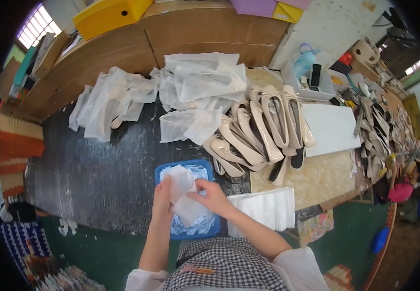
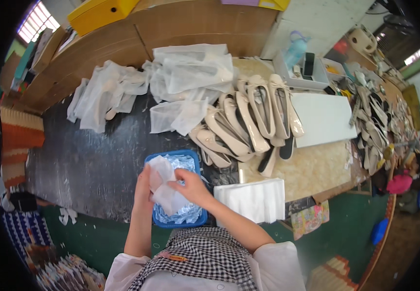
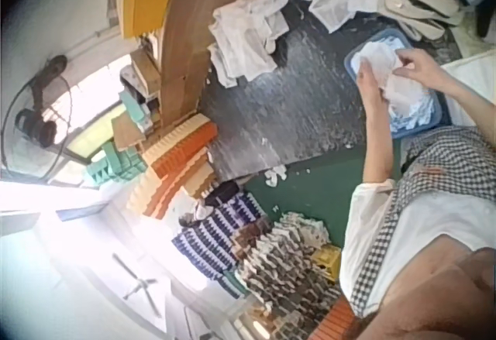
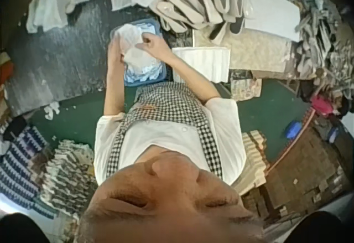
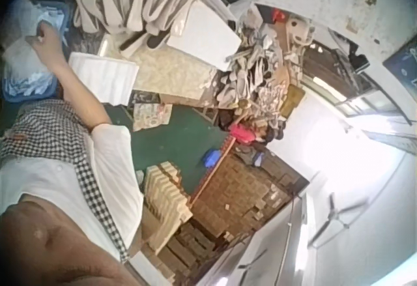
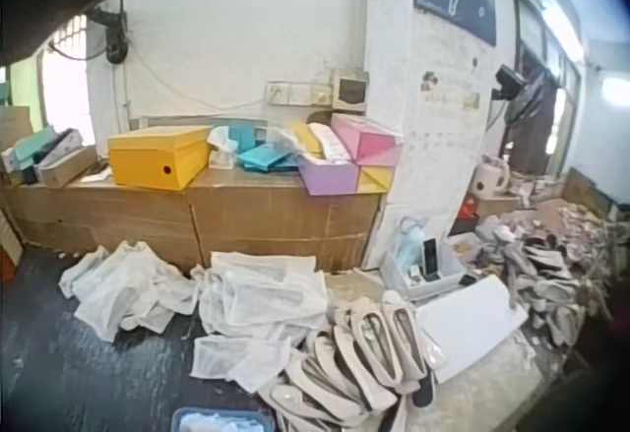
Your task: The person cleans beige high-heeled shoes with a white cloth and applies a small tag to each shoe. They then cut open a large sack to retrieve white tissue paper and wrap each shoe individually in the paper.
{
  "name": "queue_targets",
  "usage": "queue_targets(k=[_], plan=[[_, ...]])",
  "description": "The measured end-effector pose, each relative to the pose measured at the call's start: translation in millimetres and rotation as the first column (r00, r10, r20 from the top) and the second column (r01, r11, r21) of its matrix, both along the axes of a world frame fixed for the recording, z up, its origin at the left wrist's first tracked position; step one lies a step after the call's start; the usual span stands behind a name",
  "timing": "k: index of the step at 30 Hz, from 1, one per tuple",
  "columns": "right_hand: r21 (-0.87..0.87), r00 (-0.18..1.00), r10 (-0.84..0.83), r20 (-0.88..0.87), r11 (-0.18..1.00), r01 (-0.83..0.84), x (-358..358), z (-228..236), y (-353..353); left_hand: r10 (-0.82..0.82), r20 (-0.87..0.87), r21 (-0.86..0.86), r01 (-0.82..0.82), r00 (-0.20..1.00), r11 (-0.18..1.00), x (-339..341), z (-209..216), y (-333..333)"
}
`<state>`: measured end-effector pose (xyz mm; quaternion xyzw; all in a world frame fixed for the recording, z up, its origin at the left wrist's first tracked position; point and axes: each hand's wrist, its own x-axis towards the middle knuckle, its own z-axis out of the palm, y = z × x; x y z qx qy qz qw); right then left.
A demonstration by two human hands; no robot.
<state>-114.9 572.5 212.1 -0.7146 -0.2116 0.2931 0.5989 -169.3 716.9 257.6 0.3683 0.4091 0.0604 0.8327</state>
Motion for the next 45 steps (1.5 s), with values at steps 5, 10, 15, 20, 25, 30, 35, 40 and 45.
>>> queue_targets(k=[5, 10, 15, 20, 25, 30, 35, 40, 45], plan=[[-0.182, 0.51, -0.097, 0.855, 0.865, 0.468, 88.9, 15.0, -95.1, -0.305, -0.059, 0.551, 0.286, 0.95, 0.784, 7.9, -18.6, 13.8], [-0.459, 0.635, -0.117, 0.763, 0.594, 0.661, 160.5, -7.8, -170.8, -0.455, -0.129, 0.655, 0.42, 0.881, 0.629, 33.1, -7.0, -21.1], [-0.153, 0.977, -0.122, 0.174, 0.977, 0.149, 92.9, 60.8, -177.9, -0.287, -0.26, 0.809, 0.37, 0.922, 0.456, 26.0, -18.6, 12.6], [-0.313, 0.899, 0.339, 0.277, 0.917, -0.249, 3.1, 84.9, -125.4, -0.348, -0.246, 0.961, 0.274, 0.905, 0.034, -1.8, -17.3, -11.3], [0.207, 0.974, 0.218, -0.06, 0.957, -0.201, -19.5, 28.9, -13.9, -0.169, 0.026, 0.959, -0.072, 0.985, -0.275, -60.2, -6.7, 0.6], [0.078, 0.895, 0.305, 0.325, 0.935, -0.347, -25.3, 68.7, 4.8, 0.085, 0.08, 0.904, -0.037, 0.993, -0.425, -104.6, 53.7, 59.3], [0.475, 0.318, 0.469, -0.824, 0.878, -0.064, -59.8, 51.6, -32.2, -0.175, -0.1, 0.868, 0.0, 0.979, -0.497, -113.6, 70.9, 0.3], [0.364, 0.434, 0.417, -0.799, 0.909, -0.204, -65.2, 48.8, -82.5, 0.147, 0.032, 0.855, 0.049, 0.989, -0.516, -140.5, 72.7, 74.3], [0.222, 0.536, 0.447, -0.716, 0.874, -0.432, -71.3, 67.7, -93.3, 0.209, -0.082, 0.875, 0.171, 0.974, -0.453, -127.2, 49.7, 122.3]])
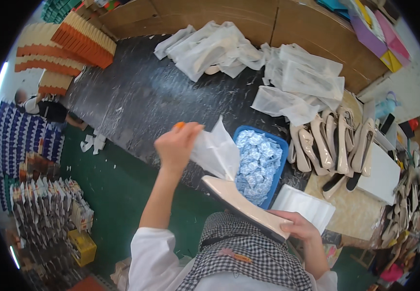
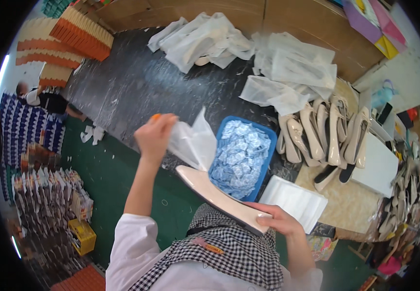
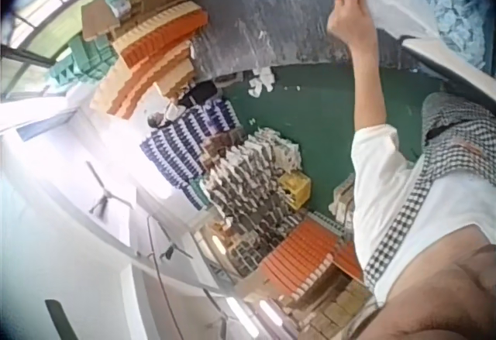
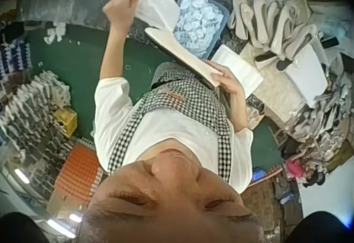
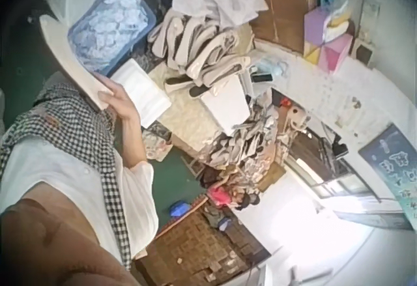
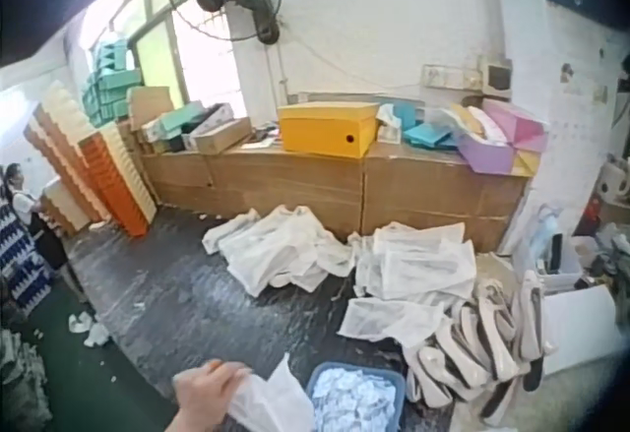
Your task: The person cleans beige high-heeled shoes with a white cloth and applies a small tag to each shoe. They then cut open a large sack to retrieve white tissue paper and wrap each shoe individually in the paper.
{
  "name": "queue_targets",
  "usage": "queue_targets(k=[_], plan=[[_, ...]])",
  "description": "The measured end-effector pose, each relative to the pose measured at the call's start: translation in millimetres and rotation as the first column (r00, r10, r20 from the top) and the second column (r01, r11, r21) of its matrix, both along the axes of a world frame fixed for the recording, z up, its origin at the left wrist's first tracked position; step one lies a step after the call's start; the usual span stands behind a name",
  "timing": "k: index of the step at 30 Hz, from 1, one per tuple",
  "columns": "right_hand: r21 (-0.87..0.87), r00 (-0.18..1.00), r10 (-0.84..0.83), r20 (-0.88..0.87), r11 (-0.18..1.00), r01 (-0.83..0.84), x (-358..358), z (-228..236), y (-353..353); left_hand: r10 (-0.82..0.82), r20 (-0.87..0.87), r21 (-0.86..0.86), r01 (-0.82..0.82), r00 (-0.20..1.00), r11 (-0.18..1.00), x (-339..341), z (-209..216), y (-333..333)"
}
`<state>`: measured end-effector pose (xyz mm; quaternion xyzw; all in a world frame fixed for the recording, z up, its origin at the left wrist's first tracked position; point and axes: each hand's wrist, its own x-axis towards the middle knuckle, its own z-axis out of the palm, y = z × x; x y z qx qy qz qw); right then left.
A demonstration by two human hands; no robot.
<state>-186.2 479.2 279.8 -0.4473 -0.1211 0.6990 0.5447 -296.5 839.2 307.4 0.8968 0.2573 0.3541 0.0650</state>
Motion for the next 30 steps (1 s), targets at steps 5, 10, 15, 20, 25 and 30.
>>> queue_targets(k=[5, 10, 15, 20, 25, 30], plan=[[0.12, 0.924, 0.175, 0.341, 0.966, -0.228, 9.9, 24.7, 28.7, -0.309, 0.112, -0.313, 0.328, 0.945, 0.891, 22.9, -28.3, -8.7], [0.165, 0.915, 0.073, 0.396, 0.975, -0.149, -9.5, 22.2, 52.2, -0.36, -0.281, -0.374, 0.243, 0.89, 0.895, 17.8, -70.5, 0.2], [0.174, 0.869, 0.203, 0.451, 0.935, -0.308, -11.7, 34.7, 32.8, -0.021, -0.363, -0.371, -0.124, 0.931, 0.92, -4.0, -79.6, 72.5], [0.049, 0.769, -0.012, 0.639, 0.998, -0.026, -13.9, 43.1, 58.0, -0.142, -0.265, -0.477, -0.001, 0.954, 0.879, -10.5, -60.9, 63.5], [-0.009, 0.699, -0.072, 0.711, 0.994, 0.112, -18.9, 26.0, 101.1, -0.339, 0.013, -0.524, 0.295, 0.941, 0.799, -14.0, -47.8, 7.5], [-0.114, 0.901, -0.433, -0.026, 0.897, 0.428, -10.9, -26.6, 201.9, -0.533, 0.01, -0.106, 0.531, 0.846, 0.841, -23.9, -40.4, -48.6]])
